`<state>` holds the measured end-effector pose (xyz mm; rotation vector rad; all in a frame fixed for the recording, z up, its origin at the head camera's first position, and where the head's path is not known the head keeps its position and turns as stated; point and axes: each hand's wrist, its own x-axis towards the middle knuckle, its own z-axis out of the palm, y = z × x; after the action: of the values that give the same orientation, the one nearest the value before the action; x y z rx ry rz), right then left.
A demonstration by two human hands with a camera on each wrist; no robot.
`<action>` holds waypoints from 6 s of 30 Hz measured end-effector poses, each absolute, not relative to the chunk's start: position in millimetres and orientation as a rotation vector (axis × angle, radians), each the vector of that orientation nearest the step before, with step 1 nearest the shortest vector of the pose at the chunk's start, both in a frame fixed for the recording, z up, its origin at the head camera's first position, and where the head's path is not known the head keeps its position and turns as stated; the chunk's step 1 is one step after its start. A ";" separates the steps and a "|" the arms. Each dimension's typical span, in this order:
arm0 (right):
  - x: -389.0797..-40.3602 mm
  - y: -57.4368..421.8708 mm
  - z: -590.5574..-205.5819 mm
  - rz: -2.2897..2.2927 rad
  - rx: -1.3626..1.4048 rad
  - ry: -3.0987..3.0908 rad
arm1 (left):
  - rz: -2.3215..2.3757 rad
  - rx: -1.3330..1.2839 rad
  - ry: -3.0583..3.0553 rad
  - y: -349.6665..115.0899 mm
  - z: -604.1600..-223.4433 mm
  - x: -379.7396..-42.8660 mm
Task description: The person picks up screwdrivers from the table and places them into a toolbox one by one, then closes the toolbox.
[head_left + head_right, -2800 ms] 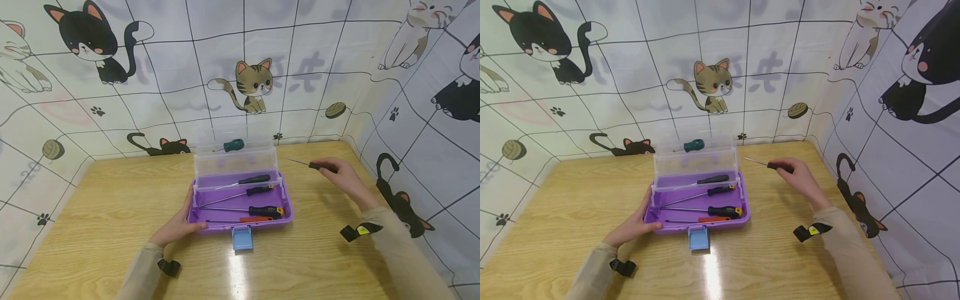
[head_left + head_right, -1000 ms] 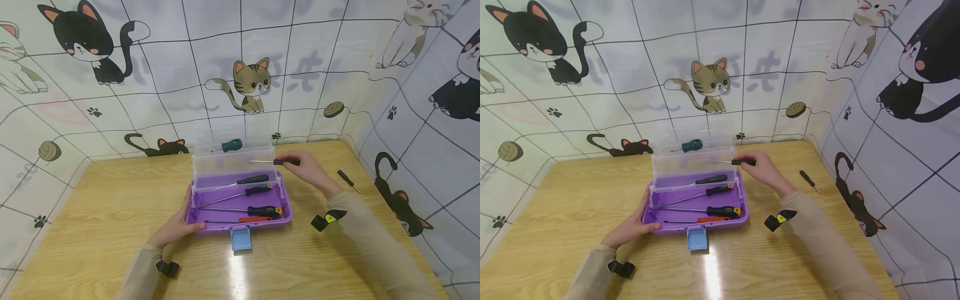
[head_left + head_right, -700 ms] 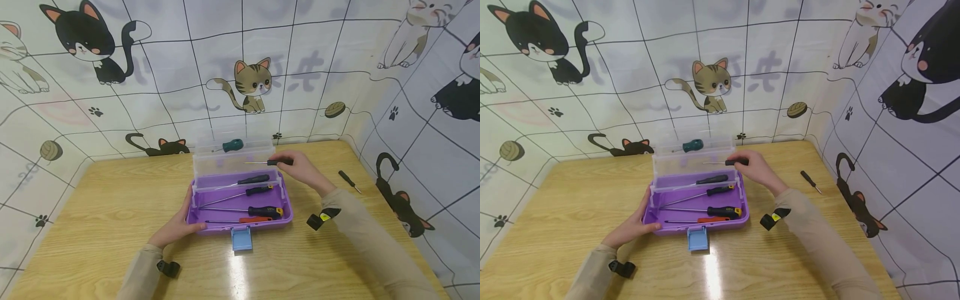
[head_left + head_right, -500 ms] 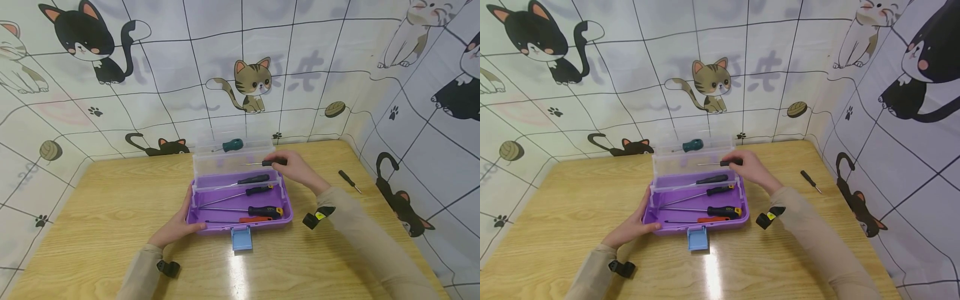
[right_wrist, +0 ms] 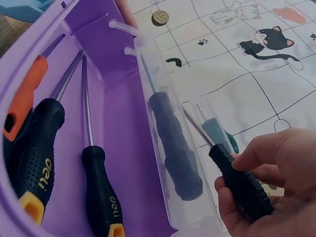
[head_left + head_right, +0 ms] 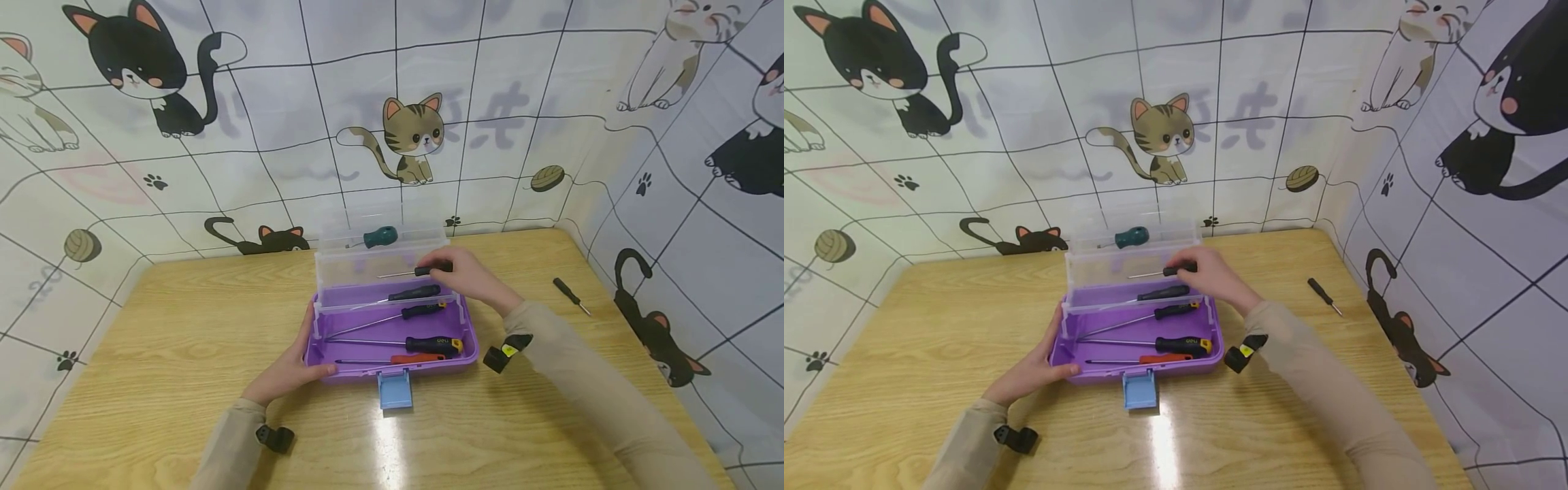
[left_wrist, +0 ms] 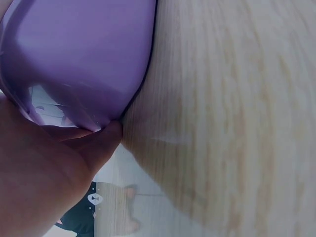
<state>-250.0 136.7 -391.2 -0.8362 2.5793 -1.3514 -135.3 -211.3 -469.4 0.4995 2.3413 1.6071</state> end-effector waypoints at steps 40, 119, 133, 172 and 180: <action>-244.8 135.2 -374.3 -1.200 -0.990 2.565 | 1.628 0.522 2.327 -211.5 -470.0 -137.0; -215.4 281.6 -387.5 -1.227 -0.458 2.797 | 1.630 0.523 2.337 -212.6 -471.7 -137.5; -217.3 291.2 -397.2 -1.182 -0.451 2.817 | 1.647 0.522 2.321 -211.6 -471.2 -136.7; -228.7 338.1 -457.0 -1.194 -0.086 2.870 | 1.644 0.532 2.322 -212.2 -472.2 -137.4; -228.2 339.2 -458.5 -1.239 0.050 2.896 | 1.631 0.515 2.322 -212.5 -471.2 -137.4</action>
<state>-228.2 339.2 -458.5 0.0495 2.8957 -1.2394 -137.4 -212.5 -471.2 0.5149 2.3220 1.6306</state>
